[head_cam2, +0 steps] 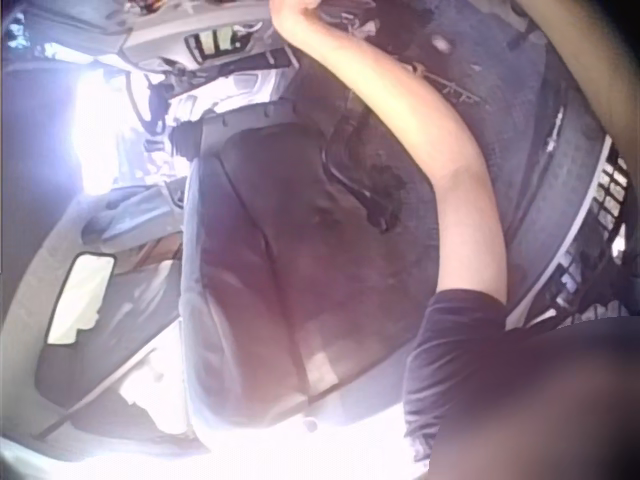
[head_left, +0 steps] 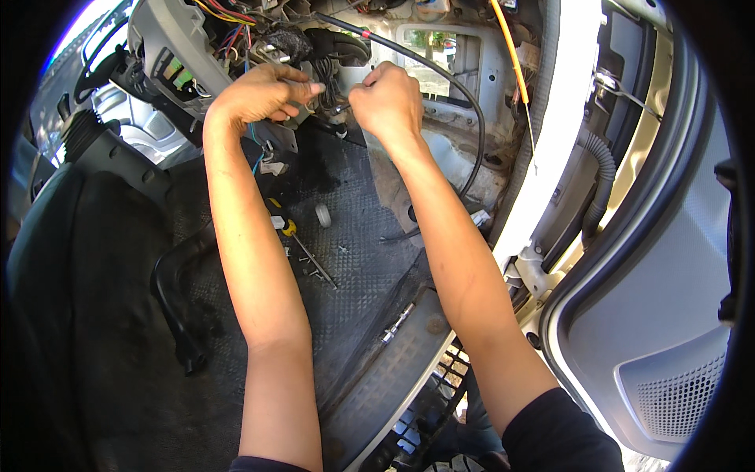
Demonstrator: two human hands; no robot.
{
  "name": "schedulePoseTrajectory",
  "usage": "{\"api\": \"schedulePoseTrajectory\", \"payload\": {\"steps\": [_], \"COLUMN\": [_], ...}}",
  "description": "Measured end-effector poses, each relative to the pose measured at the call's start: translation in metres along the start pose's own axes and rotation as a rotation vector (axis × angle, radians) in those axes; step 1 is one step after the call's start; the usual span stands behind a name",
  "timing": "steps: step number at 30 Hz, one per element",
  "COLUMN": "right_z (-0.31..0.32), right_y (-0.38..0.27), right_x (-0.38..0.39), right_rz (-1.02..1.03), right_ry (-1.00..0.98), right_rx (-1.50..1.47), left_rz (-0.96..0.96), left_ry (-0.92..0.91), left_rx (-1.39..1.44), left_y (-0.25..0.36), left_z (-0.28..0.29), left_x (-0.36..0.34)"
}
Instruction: The person works inside a vehicle's footwell area, using a screwdriver and pliers to disconnect and reconnect electrical connectors and wires. They repeatedly probe and adjust connections within the exposed wiring harness.
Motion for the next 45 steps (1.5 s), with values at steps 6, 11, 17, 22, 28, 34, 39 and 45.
{"api": "schedulePoseTrajectory", "payload": {"steps": [6, 11, 17, 22, 28, 34, 39, 45], "right_z": [-0.048, -0.116, -0.105, -0.043, -0.097, -0.094, -0.091, -0.093], "right_y": [-0.009, 0.003, -0.008, -0.052, -0.116, -0.130, -0.133, -0.130], "right_x": [0.018, 0.075, 0.061, -0.031, -0.068, -0.062, -0.061, -0.060], "right_rz": [0.180, 0.078, 0.269, 0.339, 0.497, 0.622, 0.603, 0.553], "right_ry": [-0.297, -0.923, -0.760, 0.016, -0.348, -0.537, -0.440, -0.493], "right_rx": [0.096, 0.192, 0.355, -0.006, 0.205, 0.356, 0.348, 0.360], "left_rz": [-0.005, -0.032, 0.058, 0.232, -0.033, -0.078, -0.126, -0.115], "left_ry": [0.144, 0.482, 0.827, 0.774, 0.696, 0.710, 0.703, 0.687], "left_rx": [0.198, 0.812, 1.264, 1.568, 1.979, 1.667, 1.626, 1.633], "left_y": [-0.013, -0.036, -0.069, -0.090, -0.073, -0.075, -0.077, -0.074], "left_z": [-0.002, -0.012, -0.022, -0.051, -0.044, -0.037, -0.035, -0.035], "left_x": [-0.032, -0.054, -0.061, -0.077, -0.083, -0.085, -0.087, -0.086]}}
Point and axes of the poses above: each hand's wrist, its own x-axis away from the middle knuckle, its own z-axis out of the back of the hand, y = z × x, the point moved 8 cm from there along -x, towards the middle knuckle, and after that the axes turned 2 degrees about -z, right-handed, at the moved point
